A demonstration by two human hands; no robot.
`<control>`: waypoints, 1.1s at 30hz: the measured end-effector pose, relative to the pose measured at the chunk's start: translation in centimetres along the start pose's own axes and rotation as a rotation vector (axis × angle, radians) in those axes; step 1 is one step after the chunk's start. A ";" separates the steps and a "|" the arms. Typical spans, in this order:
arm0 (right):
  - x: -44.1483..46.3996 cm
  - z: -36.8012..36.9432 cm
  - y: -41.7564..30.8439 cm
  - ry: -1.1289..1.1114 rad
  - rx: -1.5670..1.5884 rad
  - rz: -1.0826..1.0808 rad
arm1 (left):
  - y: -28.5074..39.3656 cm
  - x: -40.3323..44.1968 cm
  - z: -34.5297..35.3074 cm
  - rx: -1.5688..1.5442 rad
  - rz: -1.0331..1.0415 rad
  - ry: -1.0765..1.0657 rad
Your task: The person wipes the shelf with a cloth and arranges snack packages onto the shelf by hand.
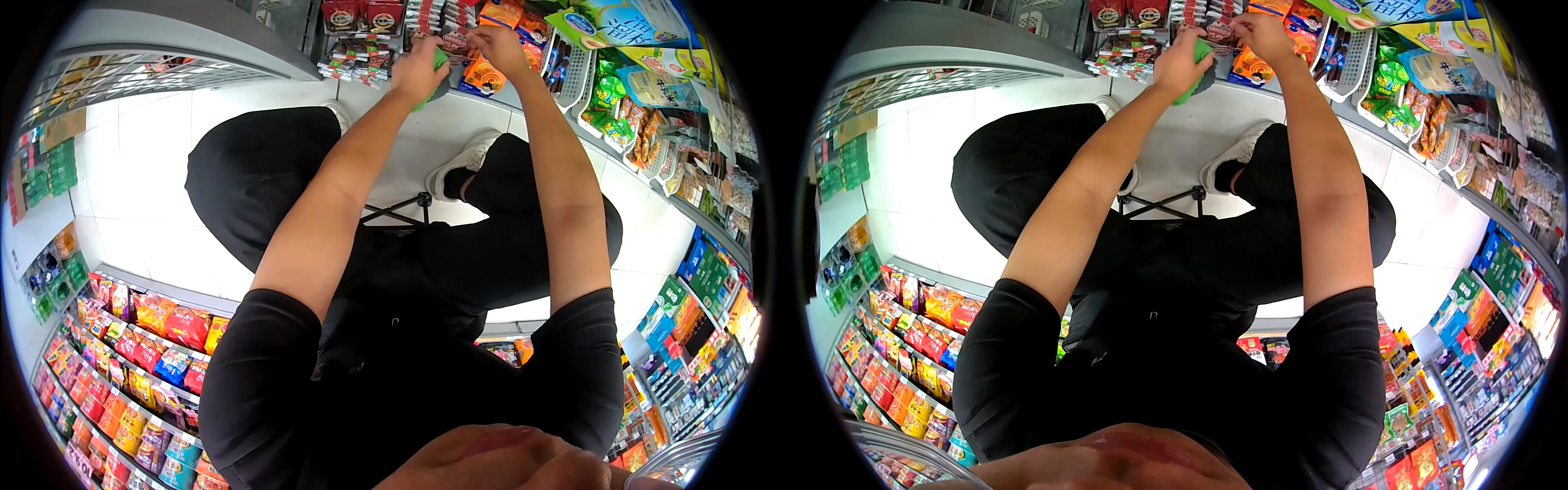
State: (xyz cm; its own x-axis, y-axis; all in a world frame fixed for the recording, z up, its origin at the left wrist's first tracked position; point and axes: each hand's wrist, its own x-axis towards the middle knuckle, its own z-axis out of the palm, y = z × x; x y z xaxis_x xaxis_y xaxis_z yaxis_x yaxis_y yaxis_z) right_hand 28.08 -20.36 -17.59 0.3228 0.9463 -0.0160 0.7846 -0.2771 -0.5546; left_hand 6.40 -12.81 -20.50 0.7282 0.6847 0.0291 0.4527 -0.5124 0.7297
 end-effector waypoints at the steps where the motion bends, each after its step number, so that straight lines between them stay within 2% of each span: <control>1: -0.1 0.1 0.1 0.011 0.006 -0.035 | 0.0 -0.3 0.0 0.035 0.040 -0.021; 2: -0.2 0.2 0.1 0.022 0.012 -0.071 | 0.0 -0.5 -0.1 0.069 0.079 -0.041; 5: -0.8 -0.1 -2.4 -0.037 -0.128 0.023 | -1.1 -0.8 0.6 0.066 0.146 -0.048; 8: -0.8 1.1 -1.2 0.026 -0.226 -0.096 | -1.2 -1.0 0.5 0.089 0.088 0.010; 14: -1.2 1.3 -1.1 0.113 -0.229 -0.210 | -1.8 -0.8 0.7 0.059 0.075 0.076; 20: -2.8 -0.2 -2.5 -0.166 -0.232 -0.013 | -1.8 -0.7 1.0 0.037 0.002 0.082; 23: -2.6 -0.3 -2.7 -0.188 -0.206 -0.023 | -1.8 -0.6 1.2 0.042 -0.028 0.081; 26: -2.3 0.4 -2.6 -0.063 -0.301 -0.177 | -1.3 -0.4 1.3 0.010 -0.075 0.101; 29: -1.5 1.3 -2.5 -0.187 -0.415 -0.133 | -1.3 -0.5 1.0 -0.005 -0.063 0.070; 32: -0.3 1.0 -5.3 -0.403 -0.565 0.012 | -1.5 -0.7 0.5 0.019 -0.125 0.030; 33: -0.3 1.4 -5.6 -0.361 -0.572 0.045 | -2.0 -0.7 0.8 0.020 -0.110 0.069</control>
State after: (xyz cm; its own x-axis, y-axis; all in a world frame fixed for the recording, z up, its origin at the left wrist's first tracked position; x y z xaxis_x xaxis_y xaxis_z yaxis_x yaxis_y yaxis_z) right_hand 22.87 -18.84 -15.62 0.2427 0.9005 -0.3607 0.9632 -0.2678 -0.0206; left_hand 5.43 -12.64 -22.54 0.6364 0.7714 -0.0029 0.5388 -0.4418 0.7173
